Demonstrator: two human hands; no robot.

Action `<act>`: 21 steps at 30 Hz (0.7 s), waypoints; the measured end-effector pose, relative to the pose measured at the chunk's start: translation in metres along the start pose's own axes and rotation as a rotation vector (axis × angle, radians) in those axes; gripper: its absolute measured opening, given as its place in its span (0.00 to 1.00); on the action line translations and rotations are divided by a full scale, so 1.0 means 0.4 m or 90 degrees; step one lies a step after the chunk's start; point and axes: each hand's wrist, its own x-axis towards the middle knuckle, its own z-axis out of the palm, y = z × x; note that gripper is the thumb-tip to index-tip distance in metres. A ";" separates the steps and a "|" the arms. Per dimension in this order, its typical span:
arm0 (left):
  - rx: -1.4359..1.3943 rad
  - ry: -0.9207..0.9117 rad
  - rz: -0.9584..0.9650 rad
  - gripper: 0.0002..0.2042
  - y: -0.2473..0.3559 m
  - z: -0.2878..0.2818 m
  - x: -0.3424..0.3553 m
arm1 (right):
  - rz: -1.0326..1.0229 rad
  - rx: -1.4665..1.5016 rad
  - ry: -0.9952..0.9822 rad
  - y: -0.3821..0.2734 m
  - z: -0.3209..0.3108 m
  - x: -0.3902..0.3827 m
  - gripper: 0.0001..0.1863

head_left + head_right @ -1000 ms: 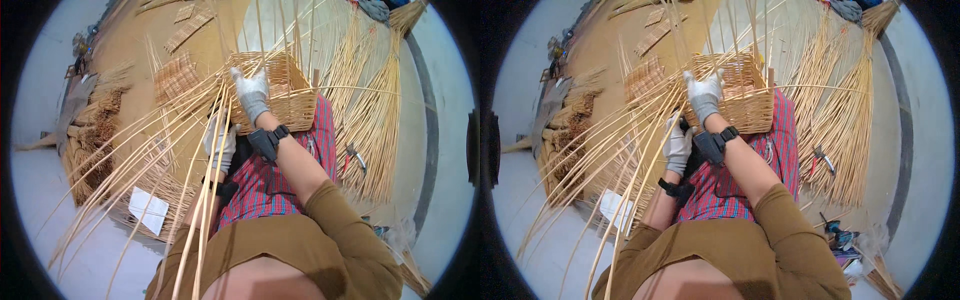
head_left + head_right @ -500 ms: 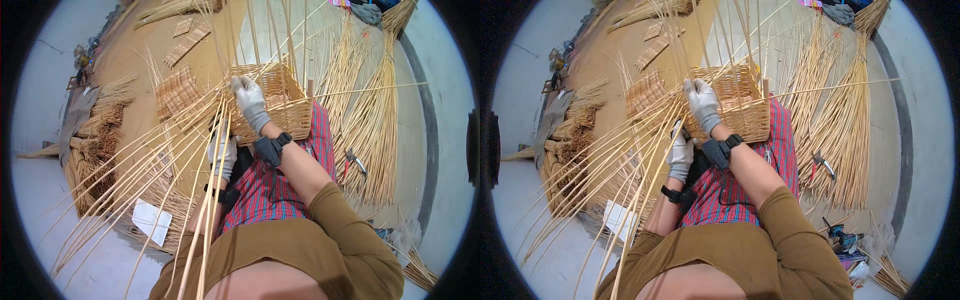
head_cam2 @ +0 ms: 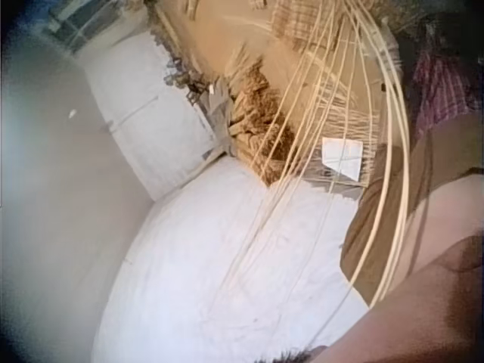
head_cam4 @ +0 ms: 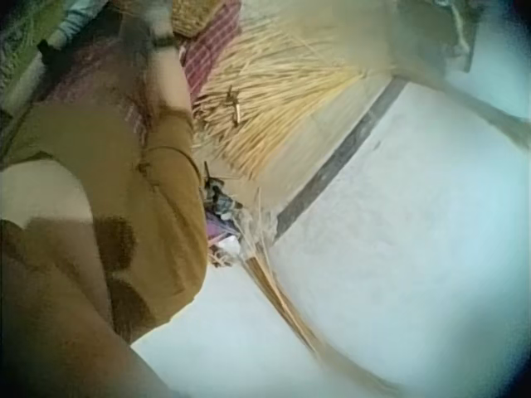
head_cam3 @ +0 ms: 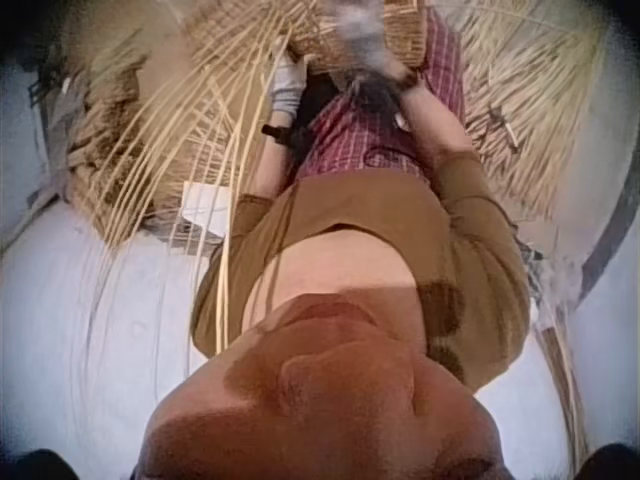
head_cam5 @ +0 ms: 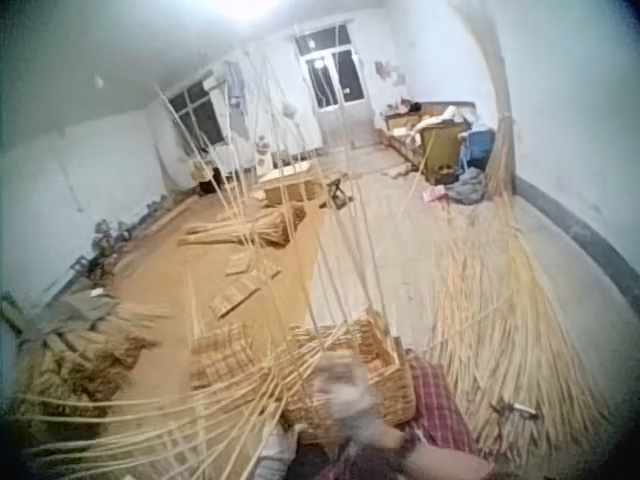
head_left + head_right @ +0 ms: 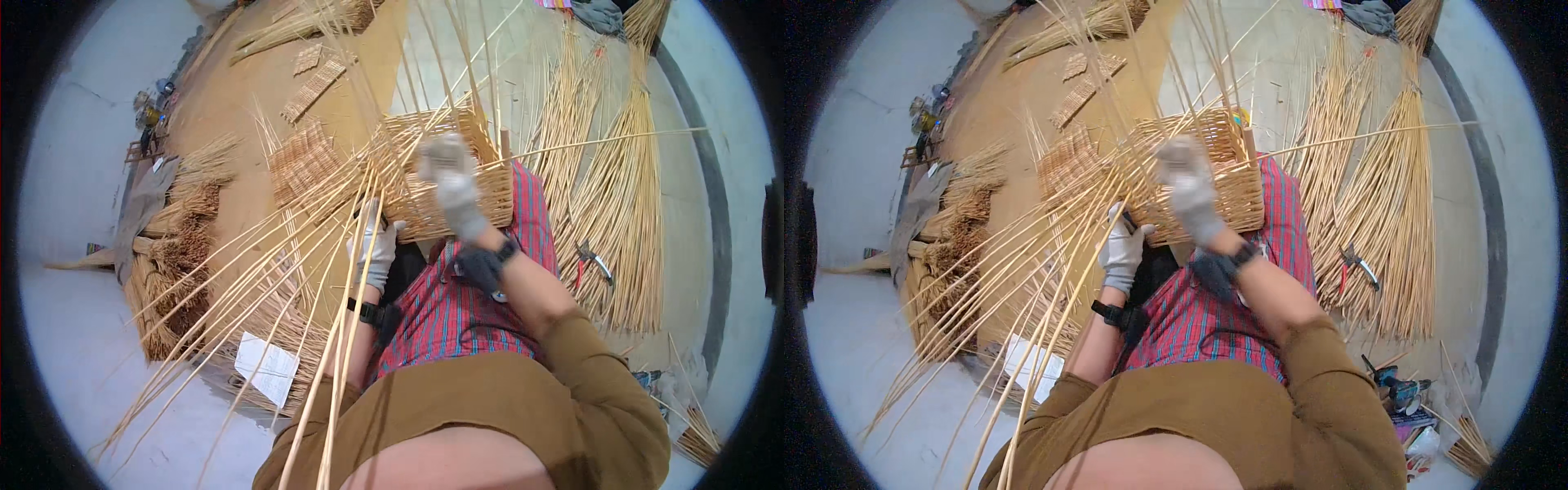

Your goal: Measuring and weaving a rectangular basket from long plant-based strips.

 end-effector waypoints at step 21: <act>-0.606 -0.225 -0.280 0.11 0.224 -0.031 0.140 | -0.139 -0.614 -0.381 0.012 0.030 0.249 0.32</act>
